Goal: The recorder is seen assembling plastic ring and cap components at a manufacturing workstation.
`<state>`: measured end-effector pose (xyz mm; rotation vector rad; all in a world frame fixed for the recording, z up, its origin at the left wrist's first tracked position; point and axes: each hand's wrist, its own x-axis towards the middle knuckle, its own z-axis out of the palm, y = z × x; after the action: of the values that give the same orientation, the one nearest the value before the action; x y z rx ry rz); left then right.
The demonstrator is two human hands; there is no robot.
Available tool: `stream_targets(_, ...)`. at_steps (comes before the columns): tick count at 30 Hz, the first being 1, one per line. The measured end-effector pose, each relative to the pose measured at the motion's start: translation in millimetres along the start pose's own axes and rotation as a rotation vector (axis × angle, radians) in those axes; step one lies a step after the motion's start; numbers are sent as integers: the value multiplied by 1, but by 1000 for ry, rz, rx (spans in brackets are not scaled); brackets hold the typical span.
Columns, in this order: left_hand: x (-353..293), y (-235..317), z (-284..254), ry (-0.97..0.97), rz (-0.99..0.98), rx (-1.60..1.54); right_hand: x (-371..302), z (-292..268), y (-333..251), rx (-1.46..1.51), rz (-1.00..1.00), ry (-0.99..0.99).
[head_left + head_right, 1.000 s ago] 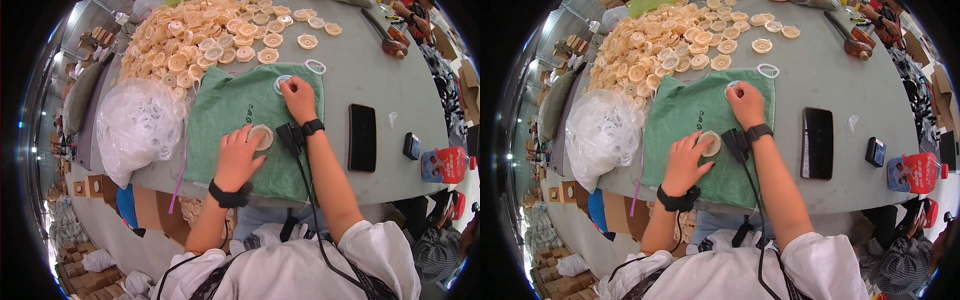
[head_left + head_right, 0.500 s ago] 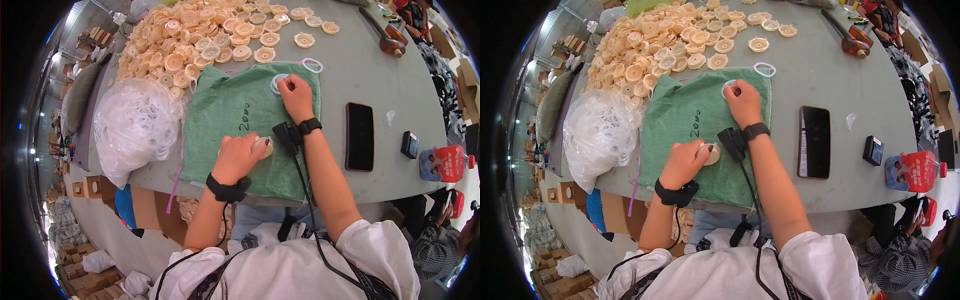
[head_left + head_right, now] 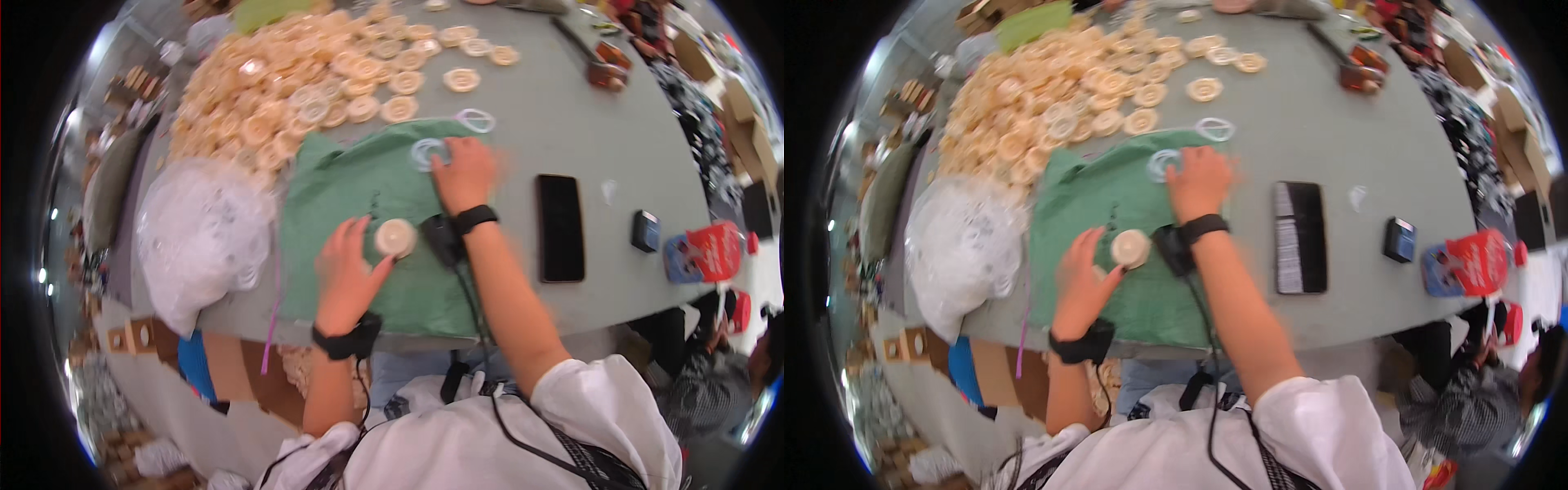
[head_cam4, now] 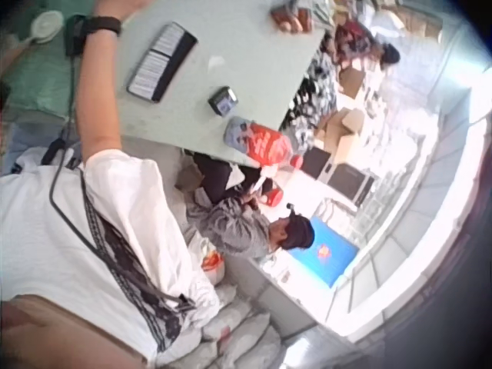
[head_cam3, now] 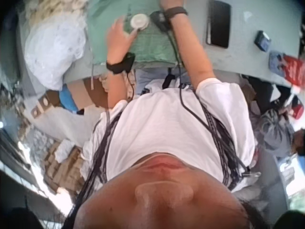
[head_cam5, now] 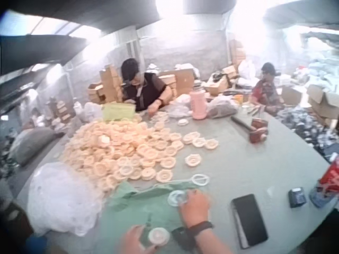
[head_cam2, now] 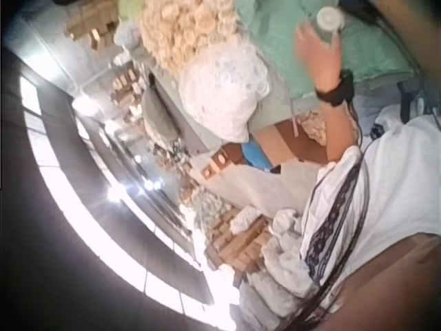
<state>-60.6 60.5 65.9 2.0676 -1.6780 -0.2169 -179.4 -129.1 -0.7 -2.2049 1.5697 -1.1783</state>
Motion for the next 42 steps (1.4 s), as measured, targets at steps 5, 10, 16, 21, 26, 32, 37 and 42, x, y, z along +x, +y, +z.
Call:
stream_targets(5, -28, -13, 9, -131, 76, 233, 2, 14, -4, 113, 48, 80)
stream_targets(10, -27, -7, 14, -128, 51, -51, 0, 16, -11, 22, 138, 23)
stream_targets(16, -6, 6, 19, -190, 166, -94, 2, -4, -10, 204, 202, 16)
stream_targets(21, 10, -5, 23, -250, 253, -23, 3, -3, -13, 277, 236, 16)
stream_targets(26, 23, -2, 22, -227, 299, -45, 6, -7, -13, 353, 252, 129)
stream_targets(32, 63, -58, 10, 9, 125, -321, 8, -5, -14, 466, 263, 136)
stream_targets(37, 82, -101, 16, -122, -169, -1144, 7, -6, -10, 467, 259, 134)
stream_targets(42, 76, -169, 32, -36, -193, -1530, 7, -9, -16, 458, 260, 76)
